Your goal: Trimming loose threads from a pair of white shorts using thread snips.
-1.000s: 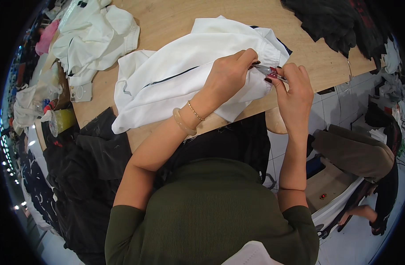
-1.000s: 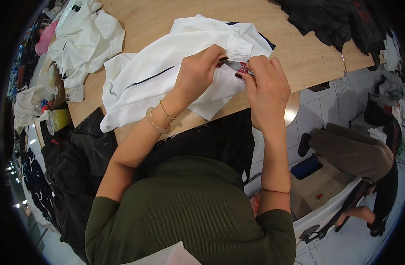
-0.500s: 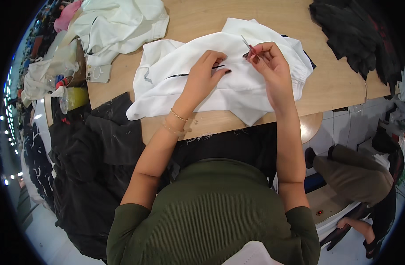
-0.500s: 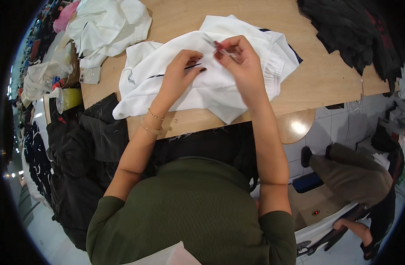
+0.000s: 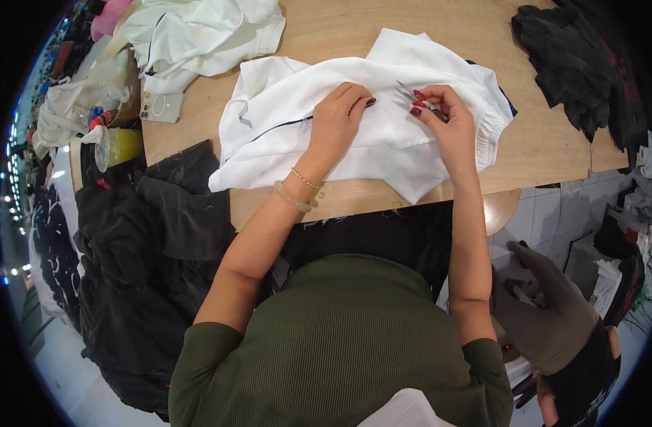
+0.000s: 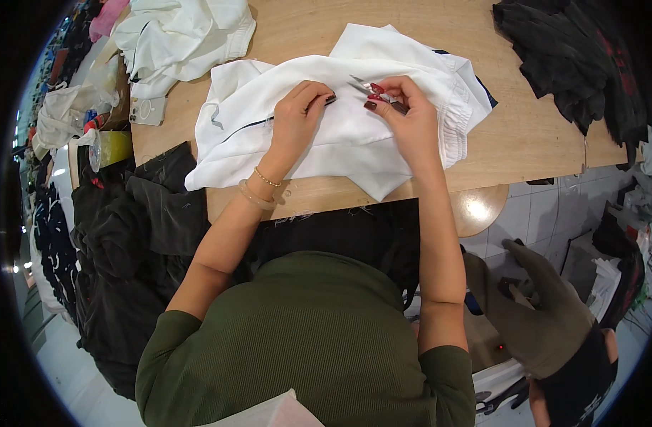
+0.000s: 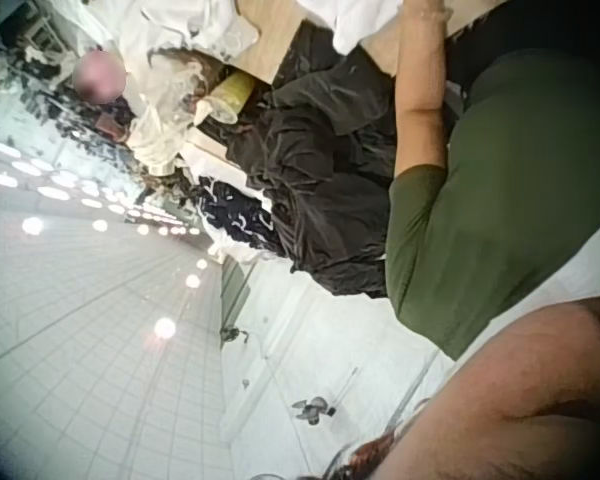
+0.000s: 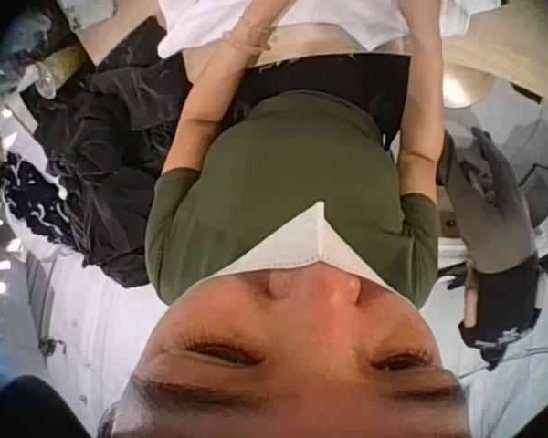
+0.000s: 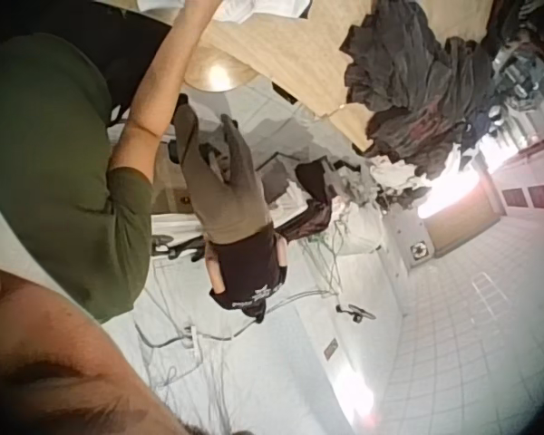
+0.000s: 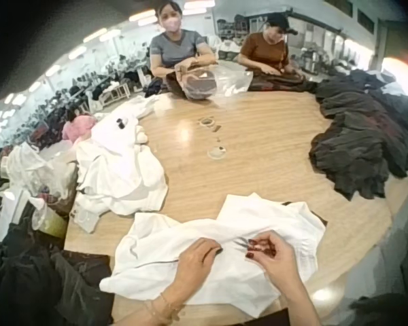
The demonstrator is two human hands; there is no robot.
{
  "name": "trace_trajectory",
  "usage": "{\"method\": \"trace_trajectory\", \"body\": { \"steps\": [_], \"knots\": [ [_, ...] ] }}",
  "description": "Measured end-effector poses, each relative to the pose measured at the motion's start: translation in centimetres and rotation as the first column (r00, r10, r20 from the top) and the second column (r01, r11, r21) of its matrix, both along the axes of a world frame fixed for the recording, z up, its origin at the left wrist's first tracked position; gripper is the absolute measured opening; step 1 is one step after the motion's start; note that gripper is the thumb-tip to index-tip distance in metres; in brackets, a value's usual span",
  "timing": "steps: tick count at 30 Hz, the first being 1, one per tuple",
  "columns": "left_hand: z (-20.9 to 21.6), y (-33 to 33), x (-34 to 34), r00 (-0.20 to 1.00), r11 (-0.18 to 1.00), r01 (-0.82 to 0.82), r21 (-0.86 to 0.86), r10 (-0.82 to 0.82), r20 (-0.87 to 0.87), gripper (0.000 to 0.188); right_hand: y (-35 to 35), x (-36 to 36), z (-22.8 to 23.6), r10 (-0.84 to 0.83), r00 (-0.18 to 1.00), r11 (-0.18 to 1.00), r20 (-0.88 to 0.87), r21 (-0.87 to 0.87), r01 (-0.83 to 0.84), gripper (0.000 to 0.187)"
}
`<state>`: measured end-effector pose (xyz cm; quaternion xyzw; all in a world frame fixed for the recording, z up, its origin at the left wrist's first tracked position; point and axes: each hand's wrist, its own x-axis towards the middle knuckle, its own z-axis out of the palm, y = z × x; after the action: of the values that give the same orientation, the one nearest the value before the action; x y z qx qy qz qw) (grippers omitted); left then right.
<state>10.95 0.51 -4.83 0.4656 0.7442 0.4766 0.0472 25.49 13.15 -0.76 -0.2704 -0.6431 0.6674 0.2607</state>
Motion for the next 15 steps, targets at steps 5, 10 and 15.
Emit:
{"method": "trace_trajectory", "body": {
  "steps": [5, 10, 15],
  "knots": [
    [1.0, 0.4, 0.3, 1.0, 1.0, 0.0, -0.013, 0.001, 0.016, 0.004, -1.6, -0.5, 2.4, -0.19, 0.929, 0.733, 0.319, 0.676, -0.082, 0.013],
    [1.1, 0.6, 0.2, 1.0, 1.0, 0.004, -0.017, -0.004, 0.009, 0.005, -1.7, -0.9, 2.9, -0.203, 0.905, 0.633, 0.375, 0.755, -0.171, 0.012],
    [1.2, 0.6, 0.2, 1.0, 1.0, 0.007, -0.018, -0.006, 0.026, 0.005, -1.6, -1.4, 2.6, -0.203, 0.887, 0.575, 0.415, 0.784, -0.235, 0.012]
  ]
}}
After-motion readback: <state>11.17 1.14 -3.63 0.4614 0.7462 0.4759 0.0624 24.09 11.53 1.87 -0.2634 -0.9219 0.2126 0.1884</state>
